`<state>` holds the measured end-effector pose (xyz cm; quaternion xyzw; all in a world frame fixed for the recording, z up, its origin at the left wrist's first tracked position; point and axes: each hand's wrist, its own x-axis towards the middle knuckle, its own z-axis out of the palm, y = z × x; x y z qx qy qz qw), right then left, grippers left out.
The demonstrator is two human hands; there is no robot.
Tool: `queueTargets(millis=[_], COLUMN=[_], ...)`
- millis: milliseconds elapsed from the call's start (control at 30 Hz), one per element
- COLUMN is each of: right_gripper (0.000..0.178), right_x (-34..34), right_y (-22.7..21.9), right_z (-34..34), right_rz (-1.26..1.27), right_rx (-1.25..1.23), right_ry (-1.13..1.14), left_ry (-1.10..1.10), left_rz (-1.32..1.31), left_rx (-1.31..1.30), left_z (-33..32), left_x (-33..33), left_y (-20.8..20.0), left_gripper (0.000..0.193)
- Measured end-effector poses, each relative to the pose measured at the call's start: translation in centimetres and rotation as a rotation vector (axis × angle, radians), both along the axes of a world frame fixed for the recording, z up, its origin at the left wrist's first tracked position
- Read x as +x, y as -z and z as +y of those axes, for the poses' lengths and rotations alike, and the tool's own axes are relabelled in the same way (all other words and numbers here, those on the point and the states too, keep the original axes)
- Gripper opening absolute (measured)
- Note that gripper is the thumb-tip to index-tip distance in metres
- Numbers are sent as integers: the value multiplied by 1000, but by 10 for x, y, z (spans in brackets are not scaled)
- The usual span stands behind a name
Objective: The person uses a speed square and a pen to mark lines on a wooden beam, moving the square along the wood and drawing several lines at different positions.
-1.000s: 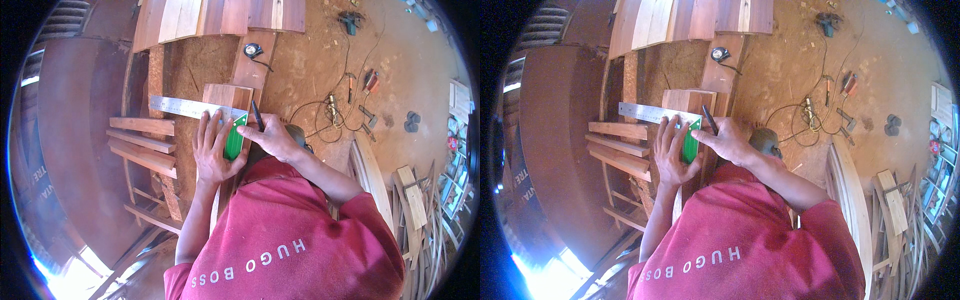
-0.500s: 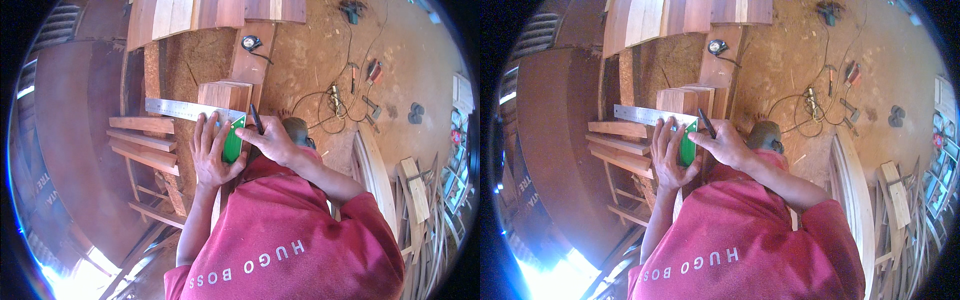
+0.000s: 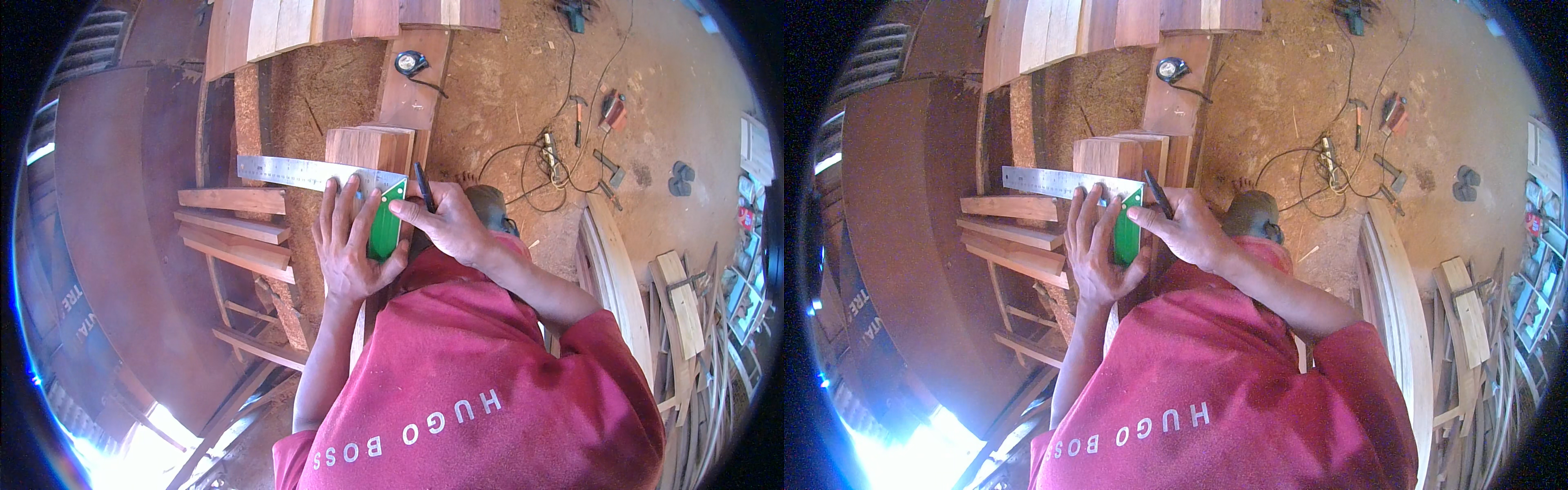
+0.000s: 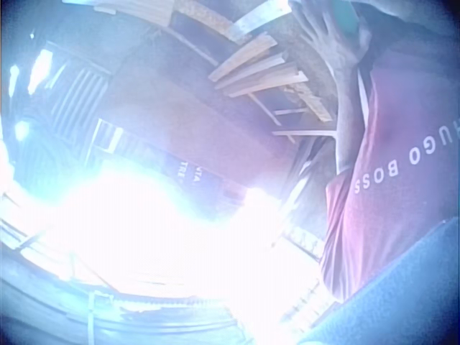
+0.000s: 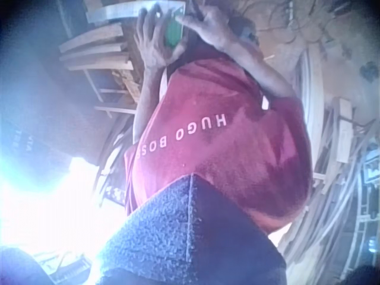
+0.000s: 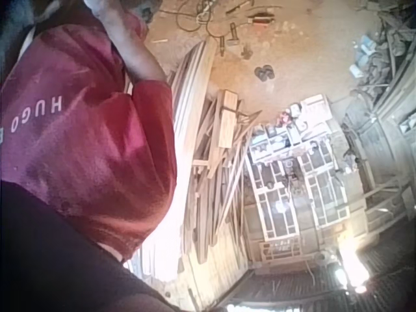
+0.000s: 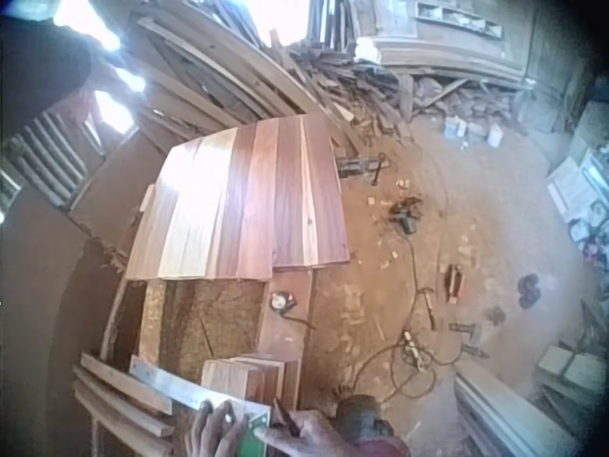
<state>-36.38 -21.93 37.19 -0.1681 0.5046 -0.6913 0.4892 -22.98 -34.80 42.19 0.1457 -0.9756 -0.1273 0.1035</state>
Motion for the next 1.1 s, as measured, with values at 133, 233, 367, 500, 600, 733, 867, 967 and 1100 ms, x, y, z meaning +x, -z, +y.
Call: queueTargets(millis=[133, 233, 367, 500, 600, 733, 867, 967, 1100], right_gripper=[29, 30, 30, 30, 31, 31, 31, 36, 34], right_x=[0, 1, 5, 1, -8, -42, -82, -83, -75], right_y=[1, 2, 8, 3, -3, -12, -62, -74, -74], right_z=[0, 0, -2, 0, 1, 3, -17, -44, -75], right_rz=[-11, 13, 7, 24, 55, 166, 323, 732, 943], right_rx=[10, 9, 2, 32, 52, 135, -46, -51, -92], right_ry=[-20, -9, 26, 14, -31, 247, 386, 236, -15], left_ry=[-1, -1, 2, 2, -1, -13, -26, -18, -35], left_rz=[-10, -13, -8, -33, -37, -26, -24, -5, -43], left_rx=[13, 10, -1, 13, 19, 10, 21, 23, 27], left_z=[0, 0, 0, 1, 1, 1, -1, -1, 1], left_x=[0, 0, 0, 1, 1, 0, 5, 4, 3], left_y=[-1, -1, 0, -1, -1, 1, -2, 3, -1], left_gripper=[71, 72, 72, 72, 72, 74, 73, 73, 73])
